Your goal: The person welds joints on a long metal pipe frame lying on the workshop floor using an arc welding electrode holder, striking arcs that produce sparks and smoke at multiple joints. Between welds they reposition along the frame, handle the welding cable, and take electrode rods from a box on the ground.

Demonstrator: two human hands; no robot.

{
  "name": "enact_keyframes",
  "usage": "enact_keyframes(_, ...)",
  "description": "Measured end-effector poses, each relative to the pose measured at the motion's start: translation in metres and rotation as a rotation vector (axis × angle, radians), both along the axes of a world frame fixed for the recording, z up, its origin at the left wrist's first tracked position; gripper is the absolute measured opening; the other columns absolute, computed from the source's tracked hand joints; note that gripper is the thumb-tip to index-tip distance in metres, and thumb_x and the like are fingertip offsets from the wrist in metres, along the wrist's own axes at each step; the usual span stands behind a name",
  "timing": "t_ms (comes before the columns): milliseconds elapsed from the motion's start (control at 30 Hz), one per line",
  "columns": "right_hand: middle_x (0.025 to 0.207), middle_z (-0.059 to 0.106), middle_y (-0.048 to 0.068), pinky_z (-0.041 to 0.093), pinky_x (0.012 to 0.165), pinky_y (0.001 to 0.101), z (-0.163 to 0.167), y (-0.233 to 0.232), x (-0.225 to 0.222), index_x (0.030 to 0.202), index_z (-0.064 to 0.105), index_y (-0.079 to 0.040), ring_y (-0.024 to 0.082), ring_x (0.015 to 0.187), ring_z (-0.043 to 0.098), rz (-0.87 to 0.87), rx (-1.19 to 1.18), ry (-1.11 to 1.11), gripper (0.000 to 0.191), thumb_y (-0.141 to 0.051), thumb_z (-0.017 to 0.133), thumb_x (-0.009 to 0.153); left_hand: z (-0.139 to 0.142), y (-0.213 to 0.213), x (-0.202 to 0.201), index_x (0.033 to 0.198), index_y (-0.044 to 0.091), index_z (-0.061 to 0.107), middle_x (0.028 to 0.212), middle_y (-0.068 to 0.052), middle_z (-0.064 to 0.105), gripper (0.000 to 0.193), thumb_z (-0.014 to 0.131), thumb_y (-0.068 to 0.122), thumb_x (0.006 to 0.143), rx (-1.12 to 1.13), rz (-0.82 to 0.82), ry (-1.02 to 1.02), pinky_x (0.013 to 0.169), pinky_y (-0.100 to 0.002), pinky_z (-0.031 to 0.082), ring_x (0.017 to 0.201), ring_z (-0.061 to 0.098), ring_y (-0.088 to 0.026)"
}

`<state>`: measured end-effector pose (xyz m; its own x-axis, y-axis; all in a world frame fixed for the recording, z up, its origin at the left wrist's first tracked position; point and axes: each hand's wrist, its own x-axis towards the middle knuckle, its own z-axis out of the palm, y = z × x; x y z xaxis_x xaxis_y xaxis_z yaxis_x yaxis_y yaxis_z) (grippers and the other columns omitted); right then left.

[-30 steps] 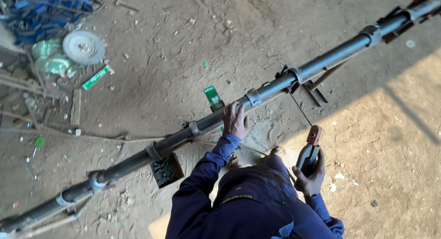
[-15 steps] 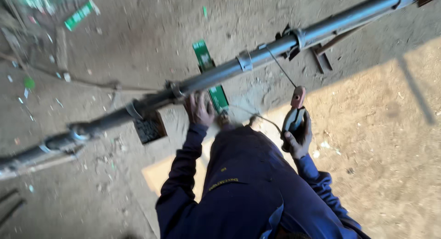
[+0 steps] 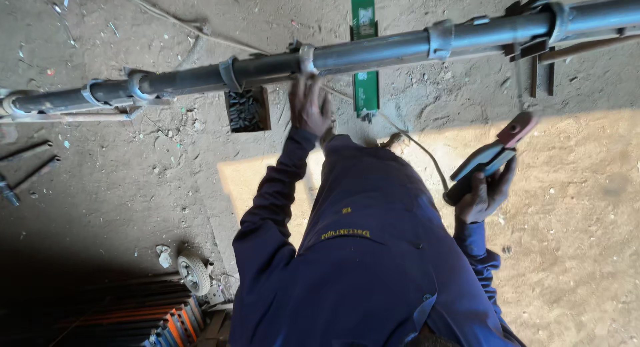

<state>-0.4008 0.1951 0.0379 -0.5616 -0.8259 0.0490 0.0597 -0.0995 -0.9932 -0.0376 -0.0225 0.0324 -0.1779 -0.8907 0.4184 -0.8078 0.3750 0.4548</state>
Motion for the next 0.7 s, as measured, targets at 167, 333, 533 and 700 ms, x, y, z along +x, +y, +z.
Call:
enact_keyframes(167,0.127,0.067,0.018,0.053,0.103,0.0296,0.044,-0.02,0.042,0.17,0.018,-0.004,0.019,0.109,0.061,-0.095,0.003,-0.035,0.08,-0.001,0.073,0.112,0.004,-0.051,0.078,0.13,0.007,0.06,0.137,-0.027,0.052,0.038,0.059,0.034,0.104,-0.042,0.102,0.065,0.1,-0.052,0.052,0.122,0.059,-0.042)
enact_keyframes(333,0.118,0.068,0.017,0.063,0.086,0.0382,0.071,-0.036,0.084,0.164,0.02,-0.007,0.024,0.098,0.071,-0.186,0.113,-0.229,0.089,0.004,0.072,0.093,0.022,-0.09,0.141,0.124,0.004,0.058,0.122,-0.019,0.058,0.034,0.068,0.02,0.096,0.102,0.068,0.185,0.1,-0.048,0.055,0.112,0.065,-0.037)
enact_keyframes(533,0.116,0.066,0.014,0.061,0.087,0.0354,0.088,-0.033,0.134,0.167,0.03,-0.003,0.021,0.094,0.07,-0.182,0.156,-0.067,0.079,0.009,0.067,0.099,0.025,-0.122,0.144,0.124,-0.001,0.055,0.122,-0.027,0.053,0.042,0.073,0.013,0.089,0.088,-0.042,-0.045,0.099,-0.054,0.045,0.115,0.054,-0.048)
enact_keyframes(700,0.115,0.065,0.011,0.06,0.076,0.0316,0.1,-0.047,0.172,0.162,0.034,-0.002,0.017,0.087,0.068,-0.255,0.243,-0.03,0.073,0.004,0.067,0.097,0.01,-0.131,0.137,0.121,0.0,0.057,0.119,-0.025,0.056,0.035,0.071,0.015,0.093,0.131,-0.018,-0.169,0.093,-0.057,0.044,0.112,0.056,-0.046)
